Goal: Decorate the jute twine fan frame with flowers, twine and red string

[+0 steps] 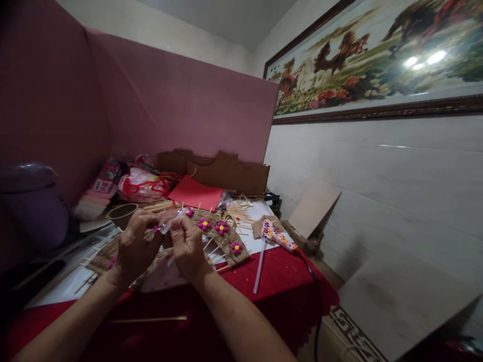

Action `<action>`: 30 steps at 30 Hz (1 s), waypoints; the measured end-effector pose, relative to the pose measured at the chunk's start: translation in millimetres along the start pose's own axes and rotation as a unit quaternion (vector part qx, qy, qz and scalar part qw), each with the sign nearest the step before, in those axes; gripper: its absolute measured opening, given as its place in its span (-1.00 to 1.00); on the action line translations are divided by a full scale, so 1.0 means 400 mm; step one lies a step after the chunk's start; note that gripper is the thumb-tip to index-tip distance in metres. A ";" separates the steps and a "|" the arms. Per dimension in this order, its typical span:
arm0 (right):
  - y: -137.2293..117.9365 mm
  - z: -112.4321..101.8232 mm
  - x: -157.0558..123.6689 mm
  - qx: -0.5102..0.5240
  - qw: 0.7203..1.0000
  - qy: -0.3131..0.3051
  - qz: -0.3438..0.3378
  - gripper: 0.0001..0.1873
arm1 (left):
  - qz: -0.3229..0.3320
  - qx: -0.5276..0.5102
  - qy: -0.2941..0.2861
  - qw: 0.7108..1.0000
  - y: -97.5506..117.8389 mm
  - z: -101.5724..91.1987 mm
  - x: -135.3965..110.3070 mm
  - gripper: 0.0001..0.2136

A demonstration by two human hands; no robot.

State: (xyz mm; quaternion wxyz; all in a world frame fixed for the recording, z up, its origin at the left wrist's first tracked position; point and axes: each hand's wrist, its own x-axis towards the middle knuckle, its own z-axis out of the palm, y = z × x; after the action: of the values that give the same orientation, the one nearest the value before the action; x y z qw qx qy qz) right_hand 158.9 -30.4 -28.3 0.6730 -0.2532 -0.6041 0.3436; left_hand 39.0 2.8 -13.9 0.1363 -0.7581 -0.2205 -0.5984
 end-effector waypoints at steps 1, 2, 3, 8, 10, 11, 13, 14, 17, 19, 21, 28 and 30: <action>0.001 0.000 0.001 0.014 1.000 -0.005 -0.001 -0.67 | -0.004 -0.001 0.002 1.000 0.000 0.000 -0.001 -0.86; 0.003 0.000 0.002 0.025 1.000 -0.008 -0.002 -0.67 | -0.007 -0.002 0.002 1.000 0.001 0.000 -0.001 -0.86; 0.004 0.000 0.002 0.032 0.999 -0.010 -0.003 -0.67 | -0.009 -0.002 0.002 1.000 0.002 0.000 -0.002 -0.86; 0.003 -0.002 0.009 0.008 0.999 -0.020 -0.026 -0.68 | -0.011 -0.005 0.008 1.000 0.015 -0.004 0.003 -0.89; -0.004 -0.003 0.012 -0.039 0.997 -0.027 -0.062 -0.71 | -0.003 -0.001 0.009 1.000 0.017 -0.006 0.005 -0.87; -0.007 -0.004 0.013 -0.065 0.994 -0.033 -0.086 -0.74 | 0.003 0.001 0.007 1.000 0.017 -0.008 0.007 -0.86; -0.014 -0.006 0.010 -0.121 0.982 -0.032 -0.139 -0.80 | 0.017 0.004 -0.008 1.000 0.015 -0.014 0.010 -0.85; -0.017 -0.007 0.007 -0.156 0.973 -0.019 -0.167 -0.83 | 0.019 0.007 -0.019 1.000 0.014 -0.018 0.012 -0.85; -0.021 -0.009 -0.009 -0.295 0.922 0.034 -0.247 -0.90 | 0.005 -0.001 -0.018 1.000 0.017 -0.036 0.020 -0.85; -0.021 -0.009 -0.019 -0.372 0.884 0.027 -0.282 -0.91 | 0.000 -0.037 -0.012 0.999 0.026 -0.049 0.024 -0.88; -0.021 -0.008 -0.023 -0.402 0.866 0.003 -0.297 -0.89 | 0.005 -0.080 -0.048 0.996 0.037 -0.056 0.026 -0.91; -0.024 -0.010 -0.017 -0.378 0.885 -0.018 -0.271 -0.85 | 0.002 -0.092 -0.090 0.992 0.046 -0.053 0.018 -0.90; -0.023 -0.011 -0.017 -0.376 0.887 -0.010 -0.267 -0.86 | 0.008 -0.097 -0.099 0.990 0.046 -0.058 0.018 -0.92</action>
State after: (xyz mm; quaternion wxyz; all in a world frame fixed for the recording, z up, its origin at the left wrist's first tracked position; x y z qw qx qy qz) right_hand 164.6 -41.4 -26.3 0.5876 -0.3131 -0.7394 -0.0995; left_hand 29.8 -22.7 -0.1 0.0446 -0.8250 -0.1675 -0.5379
